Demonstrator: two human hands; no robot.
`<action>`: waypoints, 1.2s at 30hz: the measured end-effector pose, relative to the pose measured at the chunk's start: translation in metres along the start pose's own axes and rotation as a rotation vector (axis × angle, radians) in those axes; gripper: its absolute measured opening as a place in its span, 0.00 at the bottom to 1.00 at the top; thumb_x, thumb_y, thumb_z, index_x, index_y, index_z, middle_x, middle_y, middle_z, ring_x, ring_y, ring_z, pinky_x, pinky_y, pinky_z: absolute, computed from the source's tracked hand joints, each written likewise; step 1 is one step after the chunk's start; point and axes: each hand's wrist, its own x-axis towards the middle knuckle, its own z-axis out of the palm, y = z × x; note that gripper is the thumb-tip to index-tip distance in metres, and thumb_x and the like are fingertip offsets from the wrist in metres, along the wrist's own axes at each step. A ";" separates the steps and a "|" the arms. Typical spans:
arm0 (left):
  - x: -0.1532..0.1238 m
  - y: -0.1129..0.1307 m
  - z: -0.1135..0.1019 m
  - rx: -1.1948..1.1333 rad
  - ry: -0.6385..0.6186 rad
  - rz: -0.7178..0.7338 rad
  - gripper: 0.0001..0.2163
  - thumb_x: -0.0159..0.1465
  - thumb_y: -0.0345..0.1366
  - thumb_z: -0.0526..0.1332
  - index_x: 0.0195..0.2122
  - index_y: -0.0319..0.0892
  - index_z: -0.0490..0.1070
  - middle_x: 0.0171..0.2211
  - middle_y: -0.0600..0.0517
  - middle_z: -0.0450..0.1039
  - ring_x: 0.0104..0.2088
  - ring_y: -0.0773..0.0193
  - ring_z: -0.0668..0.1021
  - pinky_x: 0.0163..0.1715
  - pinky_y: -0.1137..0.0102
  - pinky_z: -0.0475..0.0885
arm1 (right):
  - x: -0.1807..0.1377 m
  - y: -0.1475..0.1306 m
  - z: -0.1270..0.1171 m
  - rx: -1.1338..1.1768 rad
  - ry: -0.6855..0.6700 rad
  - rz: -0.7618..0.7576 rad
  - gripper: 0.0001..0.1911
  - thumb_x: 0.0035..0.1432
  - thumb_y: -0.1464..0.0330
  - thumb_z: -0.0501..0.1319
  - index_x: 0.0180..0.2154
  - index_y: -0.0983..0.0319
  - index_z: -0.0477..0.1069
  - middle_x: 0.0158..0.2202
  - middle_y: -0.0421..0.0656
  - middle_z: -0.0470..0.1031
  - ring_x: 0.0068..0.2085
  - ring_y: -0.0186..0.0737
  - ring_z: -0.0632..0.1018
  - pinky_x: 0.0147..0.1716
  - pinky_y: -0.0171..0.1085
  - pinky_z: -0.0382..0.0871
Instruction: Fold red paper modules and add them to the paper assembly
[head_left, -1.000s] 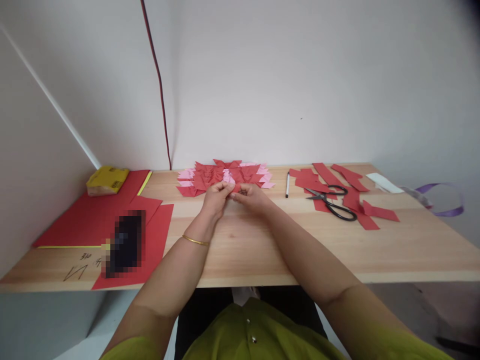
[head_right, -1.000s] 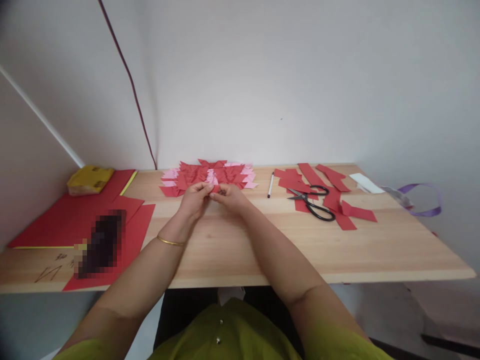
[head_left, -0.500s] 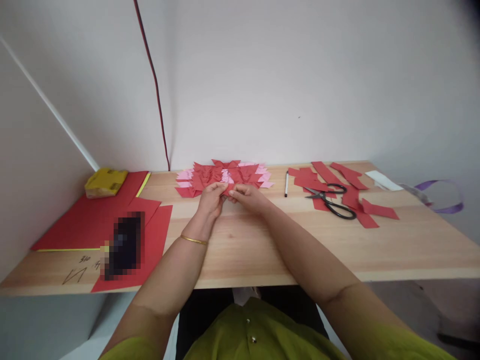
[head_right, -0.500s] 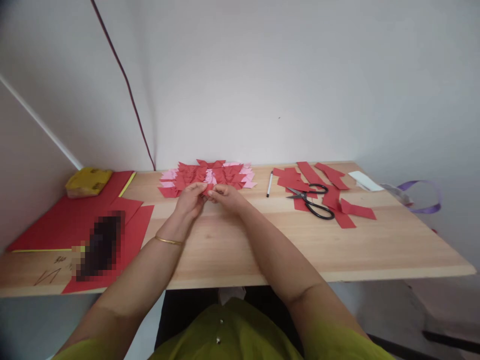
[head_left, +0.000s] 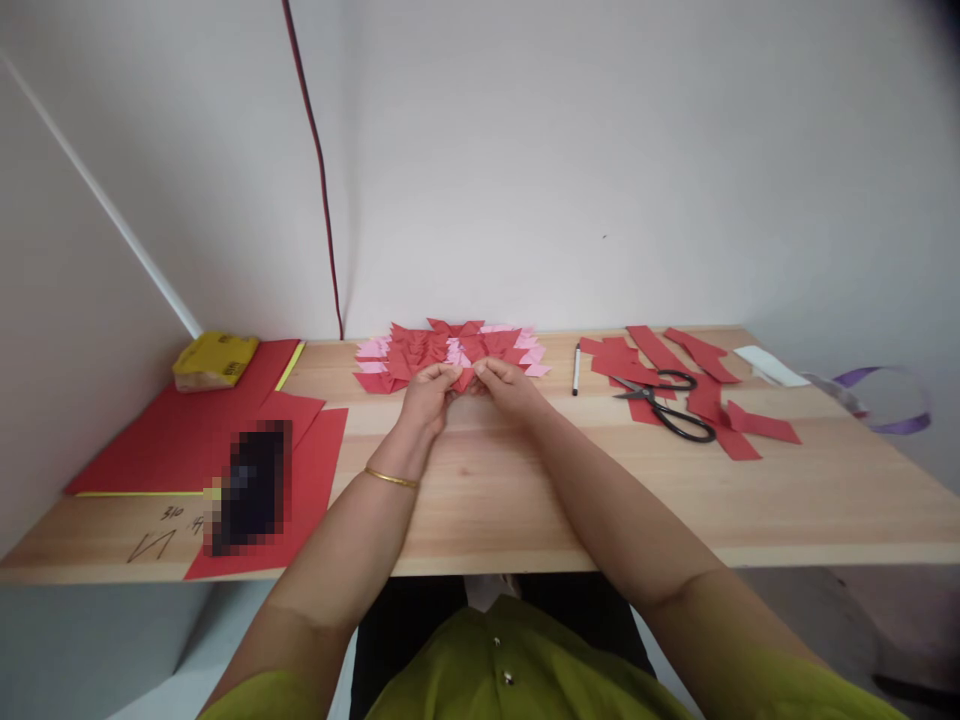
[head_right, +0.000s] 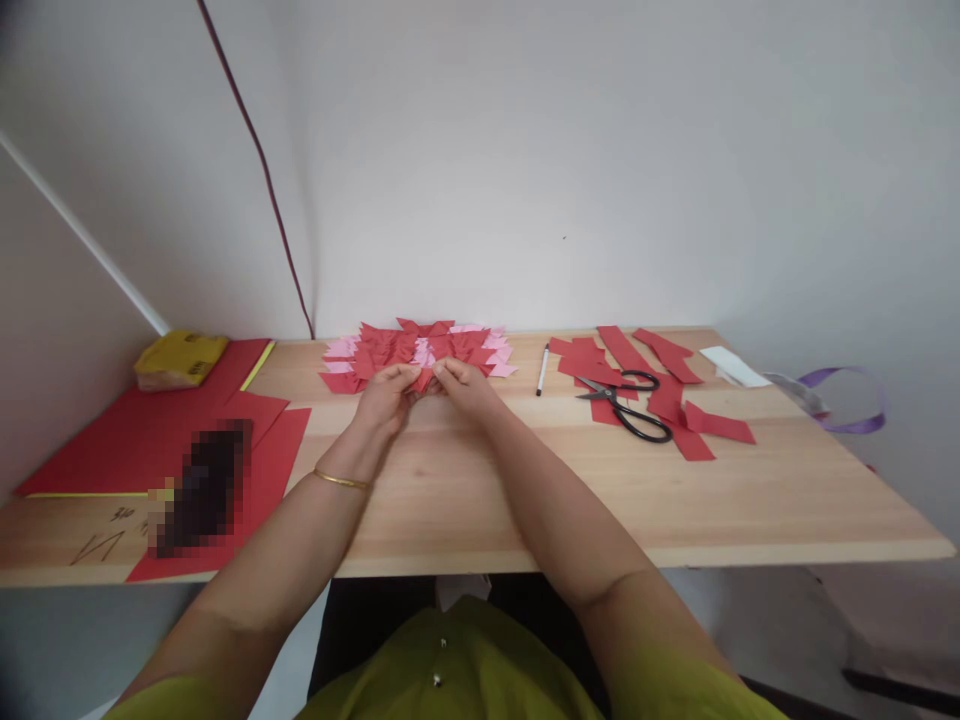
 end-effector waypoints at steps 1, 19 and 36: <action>0.000 0.001 0.000 0.013 0.021 0.004 0.11 0.42 0.35 0.70 0.19 0.38 0.69 0.19 0.54 0.69 0.23 0.70 0.71 0.28 0.72 0.66 | 0.000 0.001 0.000 0.002 0.004 0.022 0.19 0.59 0.53 0.52 0.30 0.62 0.67 0.27 0.41 0.72 0.31 0.34 0.73 0.35 0.35 0.67; -0.005 -0.002 0.003 0.088 -0.086 -0.062 0.14 0.44 0.37 0.71 0.27 0.37 0.71 0.24 0.52 0.72 0.26 0.67 0.75 0.35 0.67 0.71 | 0.002 -0.001 0.000 0.099 0.189 0.033 0.14 0.52 0.56 0.60 0.29 0.61 0.64 0.25 0.38 0.68 0.28 0.34 0.71 0.31 0.35 0.65; -0.010 0.011 0.002 0.554 -0.230 0.213 0.14 0.54 0.43 0.63 0.18 0.40 0.70 0.18 0.54 0.66 0.23 0.67 0.67 0.26 0.72 0.61 | 0.000 -0.007 -0.004 -0.109 0.136 0.019 0.15 0.52 0.56 0.59 0.26 0.62 0.66 0.24 0.38 0.68 0.26 0.32 0.67 0.28 0.32 0.61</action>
